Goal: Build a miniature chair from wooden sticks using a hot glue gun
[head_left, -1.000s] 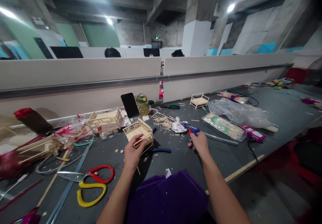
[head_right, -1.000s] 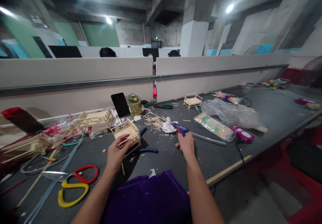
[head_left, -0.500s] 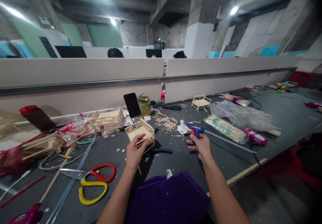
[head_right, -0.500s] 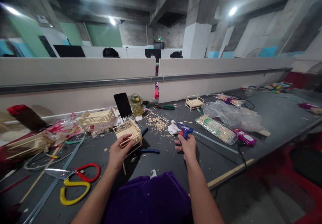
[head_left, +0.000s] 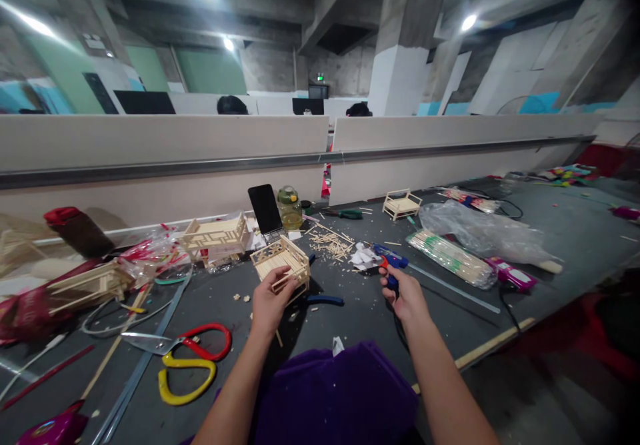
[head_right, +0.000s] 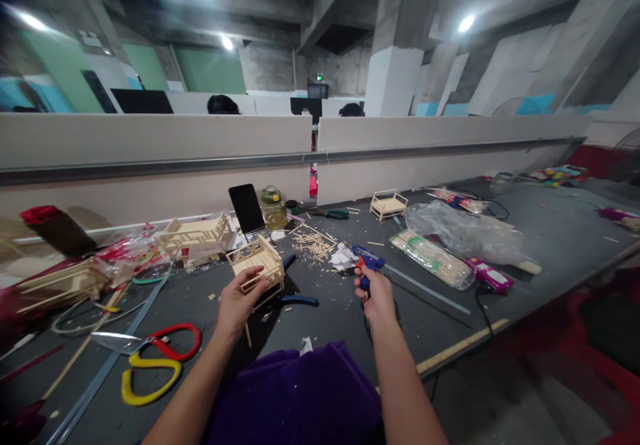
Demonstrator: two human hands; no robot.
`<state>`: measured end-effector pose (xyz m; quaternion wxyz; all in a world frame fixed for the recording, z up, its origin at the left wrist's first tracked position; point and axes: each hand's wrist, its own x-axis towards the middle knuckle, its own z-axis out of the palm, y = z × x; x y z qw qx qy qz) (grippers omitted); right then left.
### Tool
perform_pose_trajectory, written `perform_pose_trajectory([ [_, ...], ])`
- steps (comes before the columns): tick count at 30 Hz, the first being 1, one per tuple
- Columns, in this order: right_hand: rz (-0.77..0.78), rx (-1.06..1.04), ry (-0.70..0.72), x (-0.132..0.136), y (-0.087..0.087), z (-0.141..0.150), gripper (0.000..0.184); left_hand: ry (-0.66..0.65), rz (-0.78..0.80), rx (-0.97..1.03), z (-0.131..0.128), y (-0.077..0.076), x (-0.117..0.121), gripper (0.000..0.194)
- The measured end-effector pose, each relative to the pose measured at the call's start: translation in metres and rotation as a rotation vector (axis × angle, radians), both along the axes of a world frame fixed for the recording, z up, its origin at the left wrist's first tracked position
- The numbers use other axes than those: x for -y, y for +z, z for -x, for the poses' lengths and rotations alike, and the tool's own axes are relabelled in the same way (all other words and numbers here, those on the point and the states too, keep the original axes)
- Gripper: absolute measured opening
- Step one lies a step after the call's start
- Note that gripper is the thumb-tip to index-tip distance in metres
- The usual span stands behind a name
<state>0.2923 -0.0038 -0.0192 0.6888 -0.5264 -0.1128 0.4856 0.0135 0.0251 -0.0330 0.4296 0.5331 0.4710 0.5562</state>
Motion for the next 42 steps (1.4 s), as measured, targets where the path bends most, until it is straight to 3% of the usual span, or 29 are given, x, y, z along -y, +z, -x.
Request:
perform_pose_trajectory([
  [8, -0.029, -0.086, 0.009, 0.003, 0.0, 0.001, 0.012, -0.008, 0.007, 0.008, 0.0, 0.002, 0.002, 0.049],
  [15, -0.214, 0.098, -0.019, 0.015, 0.012, 0.017, 0.031, 0.006, 0.018, 0.016, -0.001, 0.006, 0.003, 0.046],
  [20, -0.345, 0.257, 0.183, 0.031, 0.019, 0.042, 0.035, -0.003, 0.032, 0.01, -0.001, 0.006, 0.003, 0.046],
  [24, -0.422, 0.384, 0.321, 0.04, 0.014, 0.067, 0.026, -0.011, 0.034, 0.01, 0.0, 0.004, 0.003, 0.047],
  [30, -0.295, 0.659, 0.401, 0.043, -0.004, 0.094, 0.036, -0.005, 0.049, 0.013, -0.001, 0.003, 0.004, 0.046],
  [35, -0.213, 0.899, 0.449, 0.046, -0.015, 0.089, 0.035, 0.016, 0.075, 0.01, -0.002, 0.006, 0.007, 0.047],
  [42, -0.199, 1.071, 0.437, 0.048, -0.015, 0.087, 0.032, 0.014, 0.074, 0.015, -0.003, 0.007, 0.007, 0.048],
])
